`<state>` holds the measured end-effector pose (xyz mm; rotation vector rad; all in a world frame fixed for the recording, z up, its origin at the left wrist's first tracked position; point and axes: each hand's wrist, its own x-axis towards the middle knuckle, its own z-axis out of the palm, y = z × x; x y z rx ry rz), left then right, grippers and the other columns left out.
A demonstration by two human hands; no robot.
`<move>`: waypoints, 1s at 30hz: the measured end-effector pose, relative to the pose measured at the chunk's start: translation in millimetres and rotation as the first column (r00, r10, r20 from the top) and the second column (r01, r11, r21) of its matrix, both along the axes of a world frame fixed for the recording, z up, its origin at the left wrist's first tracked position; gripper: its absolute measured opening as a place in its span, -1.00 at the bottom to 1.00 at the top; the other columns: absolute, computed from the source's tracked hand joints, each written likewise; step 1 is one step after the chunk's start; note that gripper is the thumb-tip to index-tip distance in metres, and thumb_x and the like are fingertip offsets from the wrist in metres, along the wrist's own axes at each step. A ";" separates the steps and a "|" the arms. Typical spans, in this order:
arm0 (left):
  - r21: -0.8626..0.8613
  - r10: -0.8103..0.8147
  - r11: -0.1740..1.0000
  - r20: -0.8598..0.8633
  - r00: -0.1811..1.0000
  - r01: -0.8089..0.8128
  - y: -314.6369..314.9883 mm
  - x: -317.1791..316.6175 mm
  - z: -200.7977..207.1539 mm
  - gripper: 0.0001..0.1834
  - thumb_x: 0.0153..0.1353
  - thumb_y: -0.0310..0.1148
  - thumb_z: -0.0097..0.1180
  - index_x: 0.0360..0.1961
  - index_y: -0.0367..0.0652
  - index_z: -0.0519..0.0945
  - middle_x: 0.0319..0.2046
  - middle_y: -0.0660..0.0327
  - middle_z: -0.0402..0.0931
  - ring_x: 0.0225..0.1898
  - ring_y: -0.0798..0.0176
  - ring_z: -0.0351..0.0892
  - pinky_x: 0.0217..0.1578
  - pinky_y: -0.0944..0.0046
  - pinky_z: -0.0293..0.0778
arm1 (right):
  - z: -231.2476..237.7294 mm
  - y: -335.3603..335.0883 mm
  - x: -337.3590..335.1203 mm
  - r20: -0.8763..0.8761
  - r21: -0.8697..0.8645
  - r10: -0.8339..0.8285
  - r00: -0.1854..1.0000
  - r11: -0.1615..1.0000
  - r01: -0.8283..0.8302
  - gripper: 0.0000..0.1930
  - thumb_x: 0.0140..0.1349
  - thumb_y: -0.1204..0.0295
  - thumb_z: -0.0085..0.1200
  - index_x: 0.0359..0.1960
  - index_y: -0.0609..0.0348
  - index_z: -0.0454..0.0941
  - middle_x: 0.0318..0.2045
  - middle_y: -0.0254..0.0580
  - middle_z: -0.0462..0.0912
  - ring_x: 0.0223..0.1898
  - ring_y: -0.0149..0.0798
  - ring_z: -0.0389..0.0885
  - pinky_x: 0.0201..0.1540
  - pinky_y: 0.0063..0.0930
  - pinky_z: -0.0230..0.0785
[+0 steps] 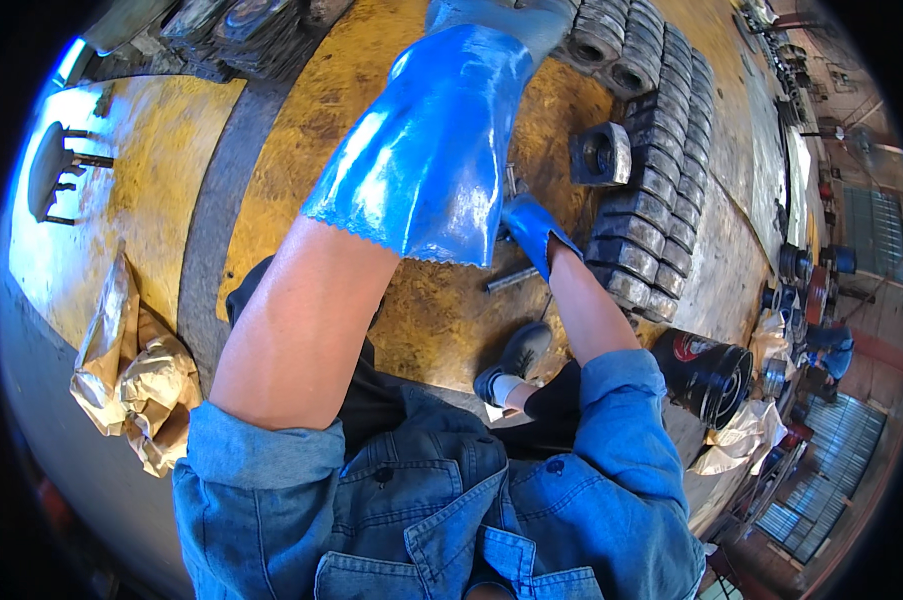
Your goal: The person, wearing blue gloves, picks up metal rings and rectangular metal blocks from a floor workspace and places them into organized rows. They use a small handheld tool to clean or scrape the interior of several metal rings and inspect the surfaces of the blocks before setting them down.
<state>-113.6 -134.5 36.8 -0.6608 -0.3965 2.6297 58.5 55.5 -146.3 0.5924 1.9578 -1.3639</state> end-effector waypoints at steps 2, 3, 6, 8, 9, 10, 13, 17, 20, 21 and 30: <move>-0.047 -0.014 0.999 -0.124 0.992 0.008 -1.1 -0.5 -5.9 -0.87 0.19 -0.63 -0.04 -0.46 -0.16 0.44 -0.55 0.29 0.25 -0.43 0.29 0.26 -0.42 0.20 0.27 | 11.0 0.7 3.7 0.097 -0.003 -0.036 0.995 0.999 0.037 -0.72 0.37 0.33 -0.09 -0.07 0.18 0.61 -0.34 -0.14 0.72 -0.42 -0.34 0.65 -0.47 -0.46 0.42; 0.054 -0.073 0.995 -0.144 0.987 0.081 -4.7 -2.4 -8.7 -0.89 0.19 -0.60 0.00 -0.44 -0.16 0.46 -0.55 0.29 0.29 -0.45 0.31 0.29 -0.44 0.24 0.28 | 13.8 0.4 7.2 0.094 -0.032 -0.084 0.992 0.996 0.087 -0.71 0.37 0.35 -0.12 -0.06 0.18 0.61 -0.33 -0.15 0.72 -0.43 -0.35 0.65 -0.47 -0.47 0.40; -0.053 -0.088 0.995 -0.188 0.978 0.079 -9.7 0.3 -6.6 -0.95 0.20 -0.54 0.06 -0.34 -0.17 0.46 -0.48 0.26 0.34 -0.41 0.31 0.34 -0.40 0.26 0.30 | 9.9 -1.0 17.4 0.098 -0.165 -0.226 0.969 0.957 0.240 -0.68 0.38 0.39 -0.20 0.01 0.14 0.59 -0.35 -0.21 0.71 -0.45 -0.40 0.61 -0.48 -0.51 0.36; -0.301 -0.110 0.953 -0.237 0.965 0.035 -15.8 11.8 8.8 -0.90 0.20 -0.50 0.09 -0.26 -0.18 0.46 -0.43 0.25 0.37 -0.38 0.31 0.37 -0.38 0.27 0.32 | -9.3 -1.6 26.1 0.122 -0.310 -0.310 0.943 0.890 0.333 -0.63 0.39 0.37 -0.22 0.11 0.06 0.57 -0.40 -0.26 0.69 -0.48 -0.45 0.56 -0.48 -0.56 0.31; -0.486 -0.168 0.874 -0.267 0.949 0.018 -4.4 21.5 11.7 -0.87 0.20 -0.48 0.11 -0.23 -0.19 0.47 -0.41 0.24 0.39 -0.37 0.31 0.39 -0.37 0.27 0.33 | -12.7 4.7 35.4 0.158 -0.292 -0.362 0.919 0.872 0.394 -0.65 0.42 0.33 -0.20 0.10 0.06 0.57 -0.39 -0.30 0.68 -0.46 -0.46 0.54 -0.46 -0.56 0.32; -0.667 -0.242 0.745 -0.280 0.929 -0.006 7.0 29.9 15.3 -0.83 0.20 -0.46 0.13 -0.19 -0.19 0.47 -0.38 0.23 0.41 -0.36 0.31 0.40 -0.36 0.28 0.34 | -17.7 11.6 48.4 0.139 -0.346 -0.425 0.894 0.826 0.446 -0.67 0.42 0.33 -0.17 0.08 0.07 0.58 -0.39 -0.30 0.68 -0.46 -0.46 0.54 -0.46 -0.57 0.31; -0.951 -0.414 0.265 -0.259 0.873 -0.157 4.7 57.4 32.9 -0.72 0.20 -0.40 0.18 -0.09 -0.21 0.47 -0.31 0.21 0.46 -0.31 0.31 0.45 -0.32 0.30 0.37 | -23.3 5.4 67.1 0.072 -0.492 -0.507 0.859 0.731 0.473 -0.73 0.43 0.31 -0.09 -0.02 0.15 0.58 -0.34 -0.24 0.68 -0.43 -0.41 0.58 -0.43 -0.53 0.40; -0.966 -0.457 -0.008 -0.225 0.860 -0.257 -8.3 74.3 61.2 -0.57 0.21 -0.32 0.25 0.06 -0.22 0.48 -0.22 0.17 0.53 -0.26 0.30 0.52 -0.28 0.32 0.40 | -30.7 -21.3 59.3 -0.001 -0.556 -0.522 0.853 0.709 0.434 -0.73 0.43 0.31 -0.09 -0.02 0.16 0.58 -0.33 -0.23 0.69 -0.43 -0.40 0.59 -0.43 -0.53 0.41; -0.928 -0.521 -0.036 -0.300 0.799 -0.372 -5.7 83.1 68.1 -0.51 0.31 -0.18 0.18 0.17 -0.19 0.46 0.08 0.11 0.52 0.03 0.14 0.56 0.02 0.19 0.43 | -37.6 -21.2 57.6 -0.010 -0.562 -0.557 0.830 0.690 0.456 -0.73 0.43 0.31 -0.09 -0.03 0.16 0.59 -0.33 -0.21 0.69 -0.43 -0.39 0.60 -0.43 -0.52 0.42; -0.934 -0.529 -0.024 -0.290 0.798 -0.356 -6.4 82.6 69.0 -0.50 0.27 -0.18 0.21 0.16 -0.19 0.48 0.11 0.12 0.50 0.11 0.10 0.55 0.10 0.17 0.41 | -37.0 -18.1 58.7 -0.010 -0.564 -0.566 0.825 0.684 0.462 -0.73 0.43 0.31 -0.09 -0.03 0.16 0.59 -0.33 -0.21 0.69 -0.43 -0.38 0.60 -0.43 -0.52 0.42; -0.967 -0.517 0.049 -0.237 0.823 -0.248 7.7 89.1 81.6 -0.47 0.30 -0.18 0.15 0.21 -0.24 0.42 0.21 0.04 0.41 0.20 0.01 0.44 0.19 0.11 0.31 | 5.8 67.2 79.5 -0.004 -0.521 -0.630 0.776 0.664 0.536 -0.73 0.42 0.31 -0.08 -0.04 0.16 0.60 -0.32 -0.17 0.70 -0.43 -0.36 0.62 -0.44 -0.51 0.45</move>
